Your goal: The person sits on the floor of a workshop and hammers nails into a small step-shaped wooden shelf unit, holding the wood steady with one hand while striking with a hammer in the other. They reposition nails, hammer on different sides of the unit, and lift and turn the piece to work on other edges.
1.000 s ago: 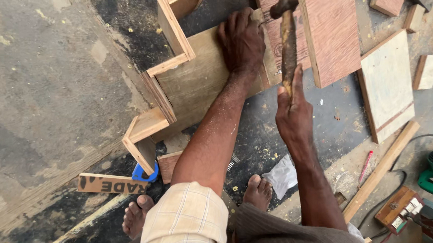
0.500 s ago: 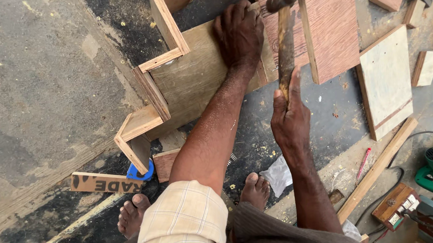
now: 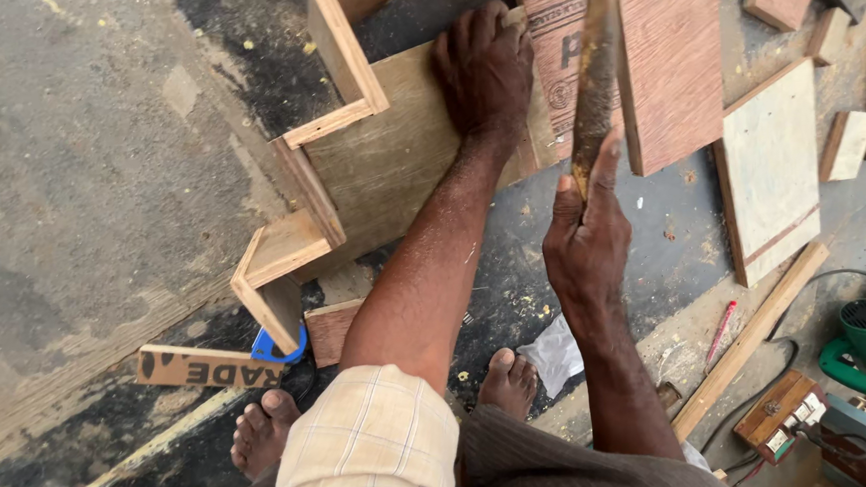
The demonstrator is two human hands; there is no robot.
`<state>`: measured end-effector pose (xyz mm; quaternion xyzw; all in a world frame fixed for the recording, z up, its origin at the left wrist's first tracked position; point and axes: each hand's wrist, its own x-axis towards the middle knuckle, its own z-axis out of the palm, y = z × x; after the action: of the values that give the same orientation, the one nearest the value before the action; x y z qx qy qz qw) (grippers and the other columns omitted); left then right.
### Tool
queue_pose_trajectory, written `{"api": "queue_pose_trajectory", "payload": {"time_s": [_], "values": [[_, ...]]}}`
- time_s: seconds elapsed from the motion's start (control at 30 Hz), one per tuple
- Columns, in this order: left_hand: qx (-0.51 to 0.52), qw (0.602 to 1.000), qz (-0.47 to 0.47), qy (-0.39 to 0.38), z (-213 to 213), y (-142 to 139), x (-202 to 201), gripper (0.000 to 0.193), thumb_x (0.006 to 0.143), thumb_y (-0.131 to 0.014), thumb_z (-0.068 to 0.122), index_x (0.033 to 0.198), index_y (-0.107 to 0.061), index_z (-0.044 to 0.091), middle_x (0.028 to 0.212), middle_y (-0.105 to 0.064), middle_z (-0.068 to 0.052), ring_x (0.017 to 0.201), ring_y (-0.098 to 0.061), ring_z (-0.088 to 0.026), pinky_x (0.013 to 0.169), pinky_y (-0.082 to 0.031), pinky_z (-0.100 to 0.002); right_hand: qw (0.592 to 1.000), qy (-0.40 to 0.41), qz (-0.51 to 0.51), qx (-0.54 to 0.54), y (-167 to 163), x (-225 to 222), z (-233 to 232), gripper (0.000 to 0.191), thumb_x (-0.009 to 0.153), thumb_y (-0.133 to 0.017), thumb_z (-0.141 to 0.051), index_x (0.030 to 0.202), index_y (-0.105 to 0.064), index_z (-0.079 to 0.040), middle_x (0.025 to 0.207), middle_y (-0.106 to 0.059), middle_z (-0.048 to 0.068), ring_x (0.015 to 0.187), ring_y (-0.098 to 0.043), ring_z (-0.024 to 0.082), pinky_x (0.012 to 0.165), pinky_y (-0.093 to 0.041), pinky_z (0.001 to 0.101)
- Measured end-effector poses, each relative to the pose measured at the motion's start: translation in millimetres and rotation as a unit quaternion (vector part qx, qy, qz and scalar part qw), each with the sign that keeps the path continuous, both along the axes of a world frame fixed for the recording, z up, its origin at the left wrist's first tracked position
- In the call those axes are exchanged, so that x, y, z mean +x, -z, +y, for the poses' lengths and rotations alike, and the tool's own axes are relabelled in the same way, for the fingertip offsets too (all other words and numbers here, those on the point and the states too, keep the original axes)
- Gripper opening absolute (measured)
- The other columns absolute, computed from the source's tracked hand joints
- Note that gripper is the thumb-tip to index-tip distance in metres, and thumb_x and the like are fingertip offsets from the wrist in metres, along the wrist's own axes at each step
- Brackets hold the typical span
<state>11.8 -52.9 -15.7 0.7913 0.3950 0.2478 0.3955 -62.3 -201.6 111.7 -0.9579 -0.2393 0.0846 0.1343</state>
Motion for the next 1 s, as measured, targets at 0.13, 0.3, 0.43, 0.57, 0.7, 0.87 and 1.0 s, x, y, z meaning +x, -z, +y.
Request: {"api": "queue_pose_trajectory", "payload": {"time_s": [0.13, 0.3, 0.43, 0.57, 0.7, 0.87, 1.0], "values": [[-0.017, 1.000, 0.000, 0.009, 2.7, -3.6, 0.9, 0.019, 0.087, -0.074, 0.029, 0.097, -0.076, 0.012, 0.122, -0.060, 0.002, 0.124, -0.051, -0.020, 0.115, -0.032, -0.048, 0.999, -0.010, -0.007, -0.050, 9.8, 8.0, 3.7, 0.067, 0.114, -0.048, -0.027, 0.169, -0.013, -0.011, 0.094, -0.073, 0.024, 0.077, -0.071, 0.039, 0.062, -0.056, 0.0494], [-0.004, 1.000, 0.022, 0.015, 0.7, -0.6, 3.5, 0.015, 0.091, -0.073, 0.028, 0.097, -0.077, 0.014, 0.124, -0.060, 0.004, 0.125, -0.051, -0.019, 0.116, -0.032, -0.048, 0.999, 0.001, 0.015, -0.044, 3.7, 10.8, 7.4, 0.064, 0.116, -0.048, -0.026, 0.169, -0.017, -0.011, 0.093, -0.072, 0.026, 0.079, -0.072, 0.039, 0.067, -0.055, 0.0514], [0.003, 1.000, 0.006, 0.006, -1.2, 3.6, 5.4, 0.021, 0.090, -0.074, 0.029, 0.103, -0.075, 0.012, 0.125, -0.060, 0.003, 0.126, -0.050, -0.020, 0.117, -0.032, -0.048, 0.997, 0.048, 0.047, -0.024, -4.6, 4.9, 14.2, 0.062, 0.112, -0.044, -0.023, 0.166, -0.018, -0.006, 0.089, -0.071, 0.024, 0.072, -0.073, 0.037, 0.061, -0.055, 0.0496], [0.002, 1.000, -0.019, -0.003, -1.1, 2.5, 4.8, 0.025, 0.087, -0.074, 0.028, 0.106, -0.075, 0.013, 0.124, -0.060, 0.001, 0.126, -0.049, -0.022, 0.115, -0.031, -0.050, 0.993, 0.057, 0.071, -0.069, -7.4, 7.5, 22.8, 0.065, 0.109, -0.048, -0.026, 0.167, -0.023, -0.009, 0.080, -0.068, 0.028, 0.069, -0.069, 0.038, 0.062, -0.052, 0.0526], [-0.005, 1.000, 0.004, 0.019, -0.9, -1.7, 1.6, 0.023, 0.086, -0.074, 0.028, 0.102, -0.074, 0.012, 0.126, -0.061, 0.002, 0.128, -0.049, -0.022, 0.117, -0.031, -0.050, 0.998, 0.038, 0.038, -0.018, -8.0, 10.5, 23.6, 0.063, 0.113, -0.045, -0.028, 0.166, -0.020, -0.005, 0.086, -0.071, 0.025, 0.070, -0.072, 0.035, 0.059, -0.055, 0.0498], [-0.012, 1.000, 0.001, 0.006, -0.6, -3.2, 3.5, 0.022, 0.085, -0.074, 0.026, 0.101, -0.075, 0.011, 0.121, -0.061, 0.001, 0.125, -0.051, -0.021, 0.114, -0.031, -0.051, 0.999, -0.015, 0.013, -0.035, -7.3, 8.8, 19.7, 0.066, 0.113, -0.050, -0.026, 0.170, -0.023, -0.007, 0.087, -0.069, 0.028, 0.074, -0.071, 0.042, 0.061, -0.050, 0.0513], [-0.005, 1.000, 0.013, 0.019, 0.1, -1.4, 3.5, 0.018, 0.090, -0.072, 0.027, 0.101, -0.073, 0.013, 0.125, -0.060, 0.002, 0.126, -0.051, -0.022, 0.117, -0.033, -0.051, 0.996, 0.062, 0.057, -0.023, -6.8, 7.9, 21.6, 0.064, 0.111, -0.044, -0.025, 0.167, -0.018, -0.008, 0.082, -0.071, 0.020, 0.063, -0.069, 0.026, 0.055, -0.053, 0.0453]]}}
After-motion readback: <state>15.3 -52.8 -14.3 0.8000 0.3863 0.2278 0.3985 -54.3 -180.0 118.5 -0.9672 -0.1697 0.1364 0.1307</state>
